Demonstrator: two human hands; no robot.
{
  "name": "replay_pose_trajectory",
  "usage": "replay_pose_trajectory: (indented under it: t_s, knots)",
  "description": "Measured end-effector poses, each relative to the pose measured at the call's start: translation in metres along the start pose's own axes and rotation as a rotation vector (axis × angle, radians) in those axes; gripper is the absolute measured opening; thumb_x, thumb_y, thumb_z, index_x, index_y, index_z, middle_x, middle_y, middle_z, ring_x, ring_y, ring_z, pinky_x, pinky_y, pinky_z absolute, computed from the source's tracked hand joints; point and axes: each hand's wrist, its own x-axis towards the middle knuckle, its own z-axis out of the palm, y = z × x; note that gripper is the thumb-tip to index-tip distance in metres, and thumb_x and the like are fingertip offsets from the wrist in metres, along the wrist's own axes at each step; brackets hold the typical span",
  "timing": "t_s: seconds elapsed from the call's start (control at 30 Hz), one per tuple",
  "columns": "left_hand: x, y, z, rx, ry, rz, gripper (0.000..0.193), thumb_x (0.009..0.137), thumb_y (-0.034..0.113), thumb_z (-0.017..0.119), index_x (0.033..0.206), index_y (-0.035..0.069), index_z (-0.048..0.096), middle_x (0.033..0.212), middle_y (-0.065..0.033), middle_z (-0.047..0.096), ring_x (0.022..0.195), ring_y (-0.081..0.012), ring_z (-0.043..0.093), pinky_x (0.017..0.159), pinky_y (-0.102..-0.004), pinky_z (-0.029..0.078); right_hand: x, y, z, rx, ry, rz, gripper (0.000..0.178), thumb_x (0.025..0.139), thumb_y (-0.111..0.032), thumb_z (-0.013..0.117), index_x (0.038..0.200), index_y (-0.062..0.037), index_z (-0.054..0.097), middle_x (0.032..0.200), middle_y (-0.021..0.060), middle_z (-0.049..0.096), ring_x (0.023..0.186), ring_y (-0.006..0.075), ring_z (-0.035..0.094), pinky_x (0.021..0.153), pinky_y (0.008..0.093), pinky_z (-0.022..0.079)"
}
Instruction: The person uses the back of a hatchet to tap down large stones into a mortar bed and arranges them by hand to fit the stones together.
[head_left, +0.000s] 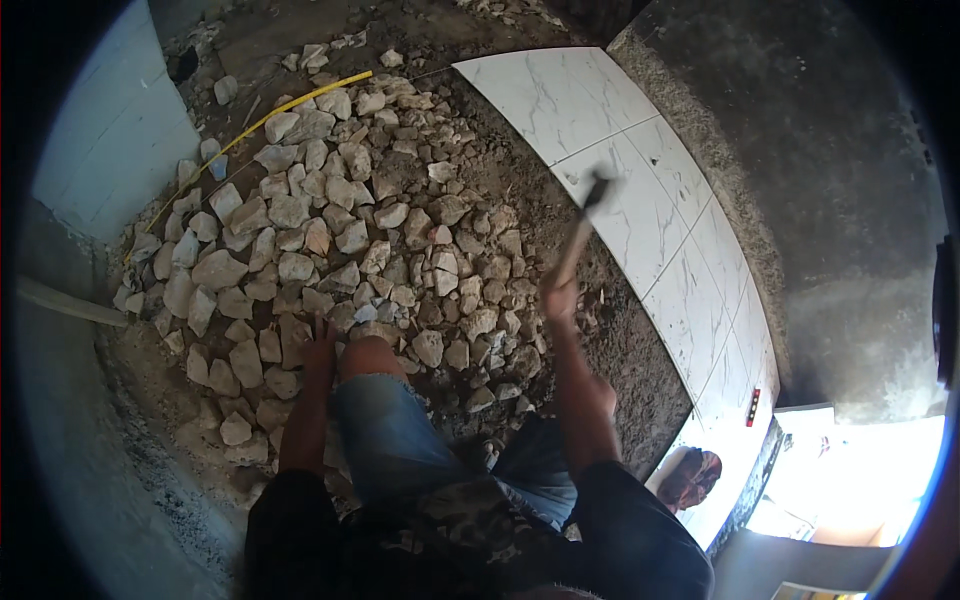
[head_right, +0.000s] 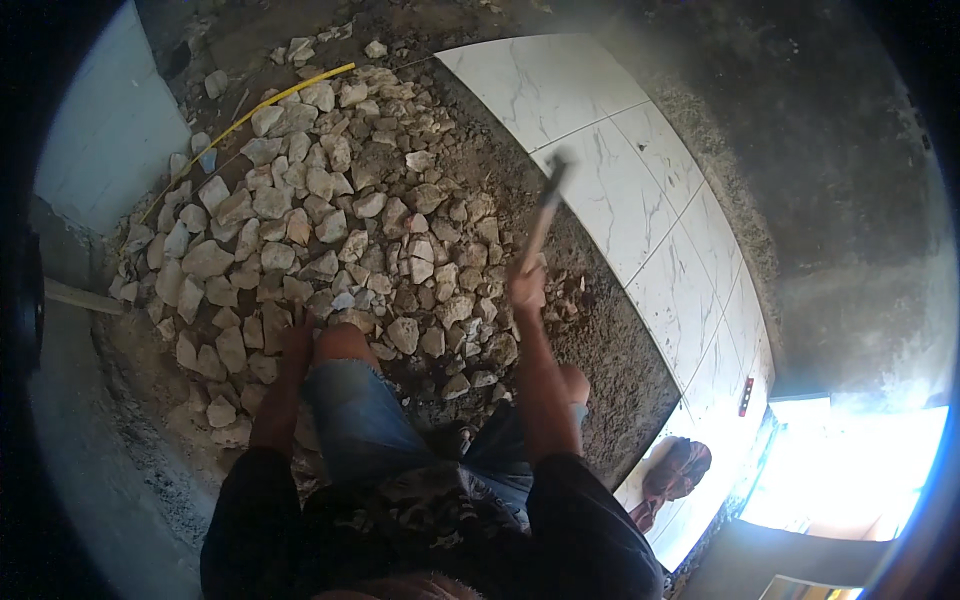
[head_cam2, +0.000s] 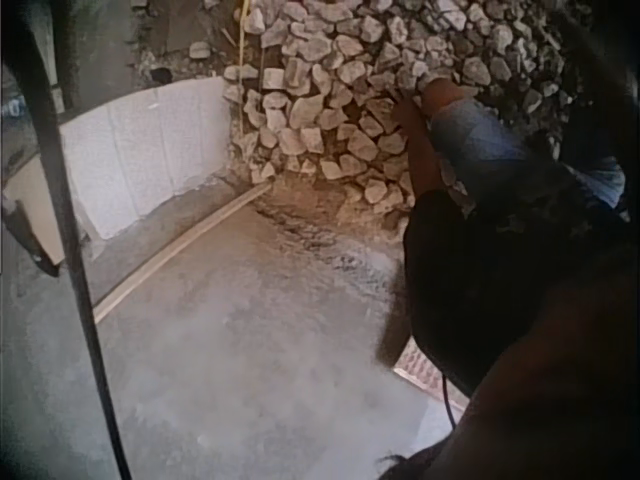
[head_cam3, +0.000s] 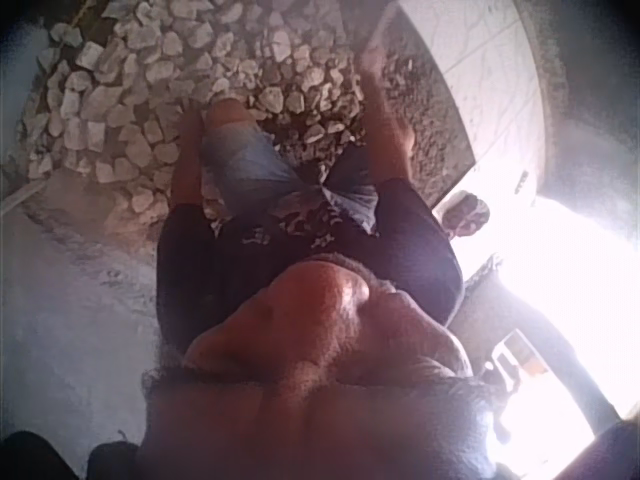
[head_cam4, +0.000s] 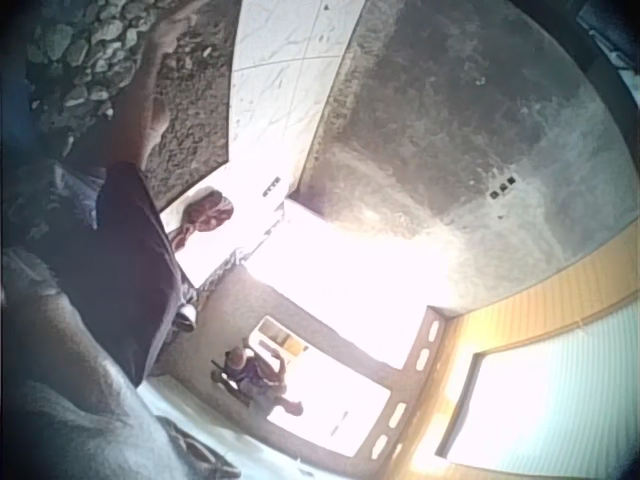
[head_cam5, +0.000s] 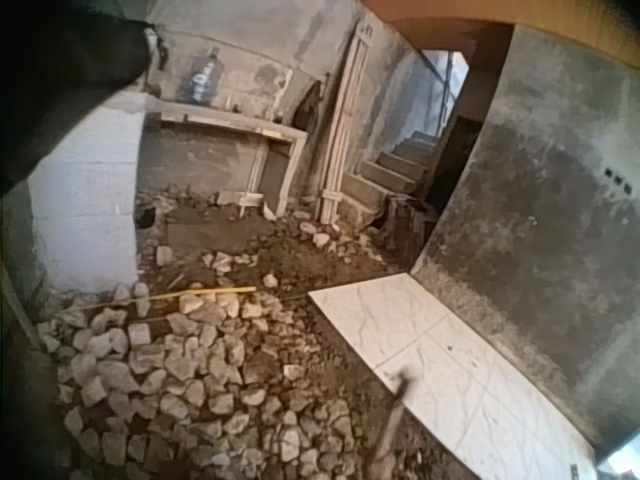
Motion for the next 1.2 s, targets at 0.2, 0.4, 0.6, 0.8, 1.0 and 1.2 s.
replay_pose_trajectory:
  t_s: [0.2, 0.4, 0.6, 0.8, 1.0, 1.2]
  knots:
    - [-0.001, -0.024, 0.005, 0.077, -0.068, -0.058, 0.063, 0.083, 0.009, 0.056, 0.140, 0.021, 0.033, 0.153, -0.0066, 0.013, 0.126, -0.0385, 0.041, 0.099, -0.0568, 0.038, -0.098, 0.044, 0.013, 0.443, -0.787, 0.934, 0.020, 0.087, -0.021, 0.050, 0.071, -0.0104, 0.051, 0.062, 0.0019, 0.046, 0.048, 0.0143, 0.041, 0.042, 0.0318, 0.034]
    - [-0.007, -0.013, 0.007, 0.214, 0.033, -0.009, 0.061, 0.083, 0.009, 0.058, 0.139, 0.022, 0.035, 0.154, -0.0035, 0.007, 0.124, -0.0423, 0.040, 0.094, -0.0570, 0.042, -0.089, -0.134, -0.071, 0.330, -0.443, 0.133, 0.027, 0.089, -0.028, 0.057, 0.099, -0.0047, 0.049, 0.067, -0.0002, 0.050, 0.056, 0.0091, 0.048, 0.046, 0.0270, 0.039]
    - [-0.004, -0.031, 0.022, 0.284, 0.184, 0.067, 0.064, 0.082, 0.012, 0.057, 0.139, 0.020, 0.030, 0.152, -0.0068, 0.014, 0.092, -0.0361, 0.063, 0.076, -0.0494, 0.052, -0.048, -0.161, -0.049, 0.261, -0.121, -0.097, 0.030, 0.090, -0.026, 0.058, 0.102, -0.0019, 0.047, 0.072, 0.0068, 0.054, 0.057, 0.0148, 0.053, 0.050, 0.0307, 0.043]
    - [0.010, 0.005, 0.017, 0.157, 0.216, 0.097, 0.058, 0.083, 0.011, 0.055, 0.137, 0.018, 0.036, 0.151, -0.0092, 0.018, 0.093, -0.0367, 0.061, 0.081, -0.0501, 0.050, -0.145, 0.080, 0.016, -0.822, -0.793, -0.044, 0.048, 0.086, -0.035, 0.055, 0.114, 0.0041, 0.051, 0.088, 0.0252, 0.063, 0.078, 0.0389, 0.063, 0.067, 0.0467, 0.050]
    - [-0.006, -0.011, 0.004, 0.164, 0.173, 0.061, 0.056, 0.081, 0.004, 0.055, 0.134, 0.016, 0.041, 0.153, -0.0118, 0.013, 0.086, -0.0327, 0.064, 0.071, -0.0472, 0.053, -0.108, -0.029, -0.002, -0.035, -0.330, 0.106, 0.048, 0.093, -0.045, 0.046, 0.095, 0.0023, 0.053, 0.066, 0.0115, 0.057, 0.055, 0.0239, 0.057, 0.049, 0.0362, 0.043]
    - [-0.010, -0.025, 0.018, 0.228, 0.245, 0.083, 0.059, 0.082, 0.005, 0.056, 0.137, 0.016, 0.038, 0.154, -0.0104, 0.008, 0.083, -0.0324, 0.064, 0.069, -0.0479, 0.053, -0.058, -0.115, 0.003, 0.166, 0.022, -0.183, 0.046, 0.094, -0.042, 0.044, 0.106, 0.0027, 0.046, 0.063, 0.0121, 0.054, 0.051, 0.0260, 0.052, 0.048, 0.0377, 0.041]
